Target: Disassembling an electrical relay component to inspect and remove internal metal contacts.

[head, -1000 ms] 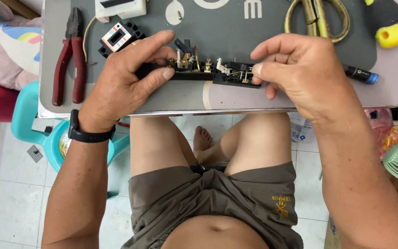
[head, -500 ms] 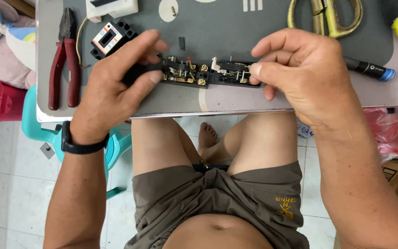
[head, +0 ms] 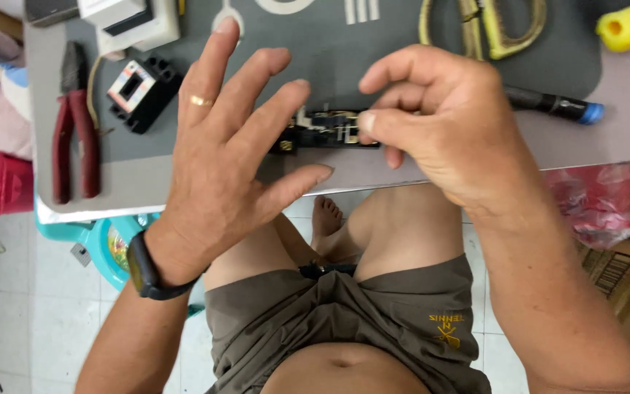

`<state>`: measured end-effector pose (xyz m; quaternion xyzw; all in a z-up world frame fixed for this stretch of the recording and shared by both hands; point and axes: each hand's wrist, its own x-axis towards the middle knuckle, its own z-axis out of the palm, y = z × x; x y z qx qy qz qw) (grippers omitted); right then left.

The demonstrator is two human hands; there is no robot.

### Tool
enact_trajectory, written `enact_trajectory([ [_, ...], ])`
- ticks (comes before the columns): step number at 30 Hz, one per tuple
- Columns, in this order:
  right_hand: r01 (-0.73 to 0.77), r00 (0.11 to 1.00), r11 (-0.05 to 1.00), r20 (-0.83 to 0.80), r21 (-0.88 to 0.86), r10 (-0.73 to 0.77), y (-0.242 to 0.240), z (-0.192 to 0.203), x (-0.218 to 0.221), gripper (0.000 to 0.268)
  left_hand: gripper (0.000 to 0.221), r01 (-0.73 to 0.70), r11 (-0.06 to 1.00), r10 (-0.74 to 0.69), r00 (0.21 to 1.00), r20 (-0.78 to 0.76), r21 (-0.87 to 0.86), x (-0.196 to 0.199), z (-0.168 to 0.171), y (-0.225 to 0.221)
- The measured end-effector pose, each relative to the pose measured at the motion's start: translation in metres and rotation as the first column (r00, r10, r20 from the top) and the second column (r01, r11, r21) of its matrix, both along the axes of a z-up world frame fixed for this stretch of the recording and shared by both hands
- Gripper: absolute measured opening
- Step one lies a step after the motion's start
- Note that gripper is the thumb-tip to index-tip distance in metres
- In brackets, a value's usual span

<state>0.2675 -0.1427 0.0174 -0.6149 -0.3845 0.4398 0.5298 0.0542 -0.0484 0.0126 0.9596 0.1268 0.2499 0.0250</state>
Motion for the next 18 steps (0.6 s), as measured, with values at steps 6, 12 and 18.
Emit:
enact_trajectory([
  [6, 0.030, 0.999, 0.994, -0.018, -0.101, -0.032, 0.002, 0.008, 0.000, 0.022, 0.051, 0.126, 0.992, -0.126, 0.986, -0.109, -0.014, 0.033, 0.026, 0.011],
  [12, 0.012, 0.997, 0.995, -0.077, -0.102, -0.020, 0.004, 0.007, 0.001, 0.026, 0.029, 0.226, 0.974, -0.227, 0.962, -0.152, -0.026, 0.044, 0.028, 0.021],
  [18, 0.007, 0.999, 0.987, -0.051, -0.162, -0.016, 0.004, 0.015, 0.002, 0.025, 0.012, 0.151, 0.957, -0.195, 0.967, -0.163, -0.249, 0.049, 0.032, 0.017],
])
